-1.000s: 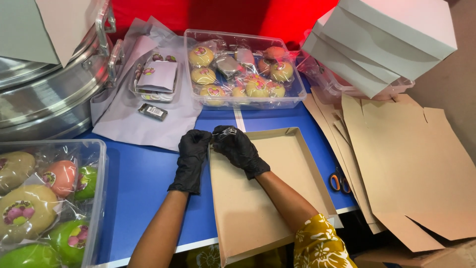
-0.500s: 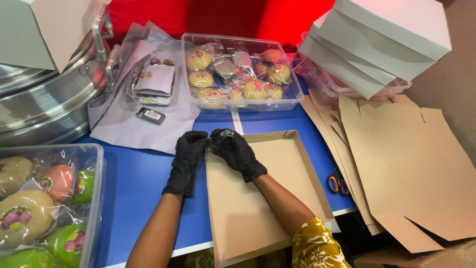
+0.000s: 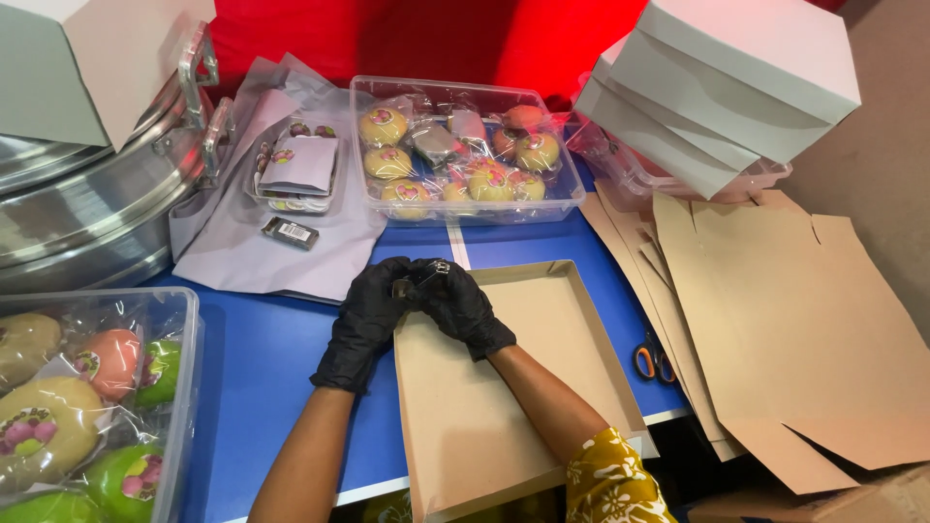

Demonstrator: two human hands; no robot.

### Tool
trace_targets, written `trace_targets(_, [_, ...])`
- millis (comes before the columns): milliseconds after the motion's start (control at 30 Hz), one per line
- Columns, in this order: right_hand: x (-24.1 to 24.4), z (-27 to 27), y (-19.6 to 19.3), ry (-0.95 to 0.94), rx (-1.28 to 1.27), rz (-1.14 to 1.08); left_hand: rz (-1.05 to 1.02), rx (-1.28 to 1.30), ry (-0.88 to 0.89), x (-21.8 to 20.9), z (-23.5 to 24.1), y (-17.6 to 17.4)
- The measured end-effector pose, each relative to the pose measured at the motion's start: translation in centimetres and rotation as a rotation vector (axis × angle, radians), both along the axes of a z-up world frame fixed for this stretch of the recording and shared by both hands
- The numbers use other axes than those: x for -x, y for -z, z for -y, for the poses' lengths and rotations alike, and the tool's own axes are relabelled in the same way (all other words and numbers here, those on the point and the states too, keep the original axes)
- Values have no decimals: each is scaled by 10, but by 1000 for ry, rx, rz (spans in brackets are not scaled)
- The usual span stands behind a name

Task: Assembling a cardboard pastry box by folding the edges and stapling the corners.

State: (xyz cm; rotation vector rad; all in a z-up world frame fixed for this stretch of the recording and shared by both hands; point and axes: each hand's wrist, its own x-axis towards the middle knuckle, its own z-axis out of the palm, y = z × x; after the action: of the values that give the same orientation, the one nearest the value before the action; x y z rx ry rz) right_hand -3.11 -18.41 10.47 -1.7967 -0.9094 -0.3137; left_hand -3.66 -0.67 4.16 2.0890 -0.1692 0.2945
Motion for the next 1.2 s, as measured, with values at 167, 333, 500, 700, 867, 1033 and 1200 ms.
trace_targets(167, [6,-3,-8,22,21,-4,49,29,-22,-7,0,8])
trace_targets(333, [3,-2,-8,-6,2,-17,64,14,-26,-4,1,1])
trace_targets(500, [7,-4,-13,-12,-22,-18,6,63,-3,8,-1,-24])
trace_targets(700, [8,-7,-7,-3,-82,-16,-268,263,-10,-4,-23,-12])
trace_targets(867, [0,-5,11,-34,-82,-23,-258,360,-122,-34,-25,45])
trace_targets(1033, [0,-6,12,-31,-90,-2,-231,414,-162,-33,-22,42])
trace_targets(1200, [1,-6,9,-35,-108,4,-224,360,-184,-30,-17,40])
